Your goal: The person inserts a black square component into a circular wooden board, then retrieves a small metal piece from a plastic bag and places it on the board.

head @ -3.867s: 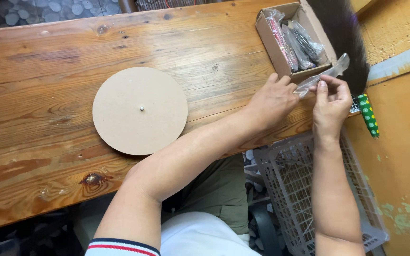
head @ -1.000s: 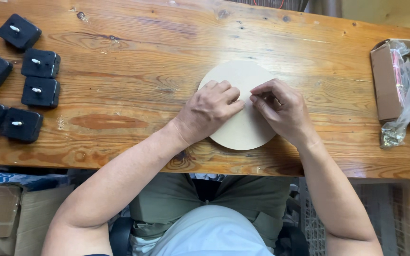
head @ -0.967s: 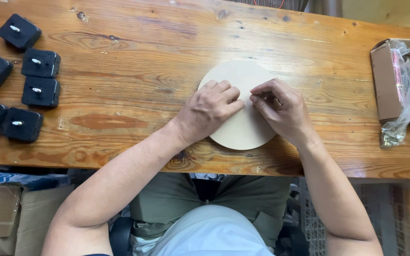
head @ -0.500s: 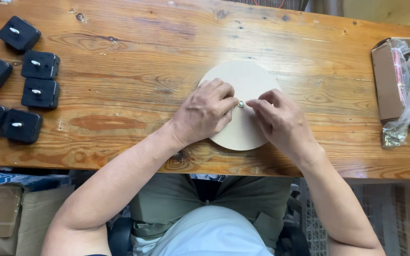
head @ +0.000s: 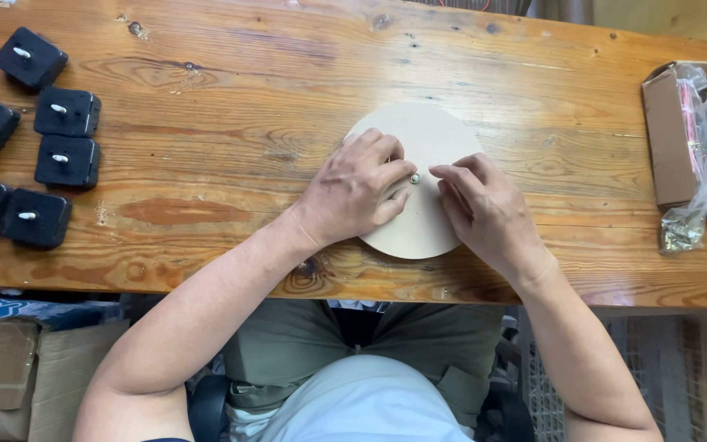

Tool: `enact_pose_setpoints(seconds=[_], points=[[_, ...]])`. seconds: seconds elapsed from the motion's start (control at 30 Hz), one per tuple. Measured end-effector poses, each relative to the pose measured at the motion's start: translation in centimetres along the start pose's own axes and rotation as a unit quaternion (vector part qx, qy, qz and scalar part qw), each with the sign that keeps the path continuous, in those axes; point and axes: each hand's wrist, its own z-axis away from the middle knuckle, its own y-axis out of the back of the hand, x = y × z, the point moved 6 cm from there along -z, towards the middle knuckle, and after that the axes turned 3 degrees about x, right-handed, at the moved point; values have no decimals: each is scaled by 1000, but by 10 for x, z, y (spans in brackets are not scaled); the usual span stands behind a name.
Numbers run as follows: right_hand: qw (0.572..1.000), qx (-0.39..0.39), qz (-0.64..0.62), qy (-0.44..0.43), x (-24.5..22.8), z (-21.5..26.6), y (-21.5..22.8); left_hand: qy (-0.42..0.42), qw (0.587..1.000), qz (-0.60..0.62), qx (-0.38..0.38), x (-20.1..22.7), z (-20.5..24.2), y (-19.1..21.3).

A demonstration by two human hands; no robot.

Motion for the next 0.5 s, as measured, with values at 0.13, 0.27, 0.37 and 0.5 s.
enact_pose_setpoints(seconds=[0.13, 0.27, 0.37, 0.5], points=[[998, 9, -53, -35, 8, -2, -3, 38, 999, 23, -18, -10, -3, -10], [997, 4, -64, -35, 9, -1, -5, 43, 998, 22, -38, -12, -6, -16], [996, 5, -74, -44, 9, -2, -4, 26, 999, 22, -23, -9, -6, -18], [995, 13, -89, -41, 7, -3, 0, 12, 999, 30, -16, -5, -5, -11]])
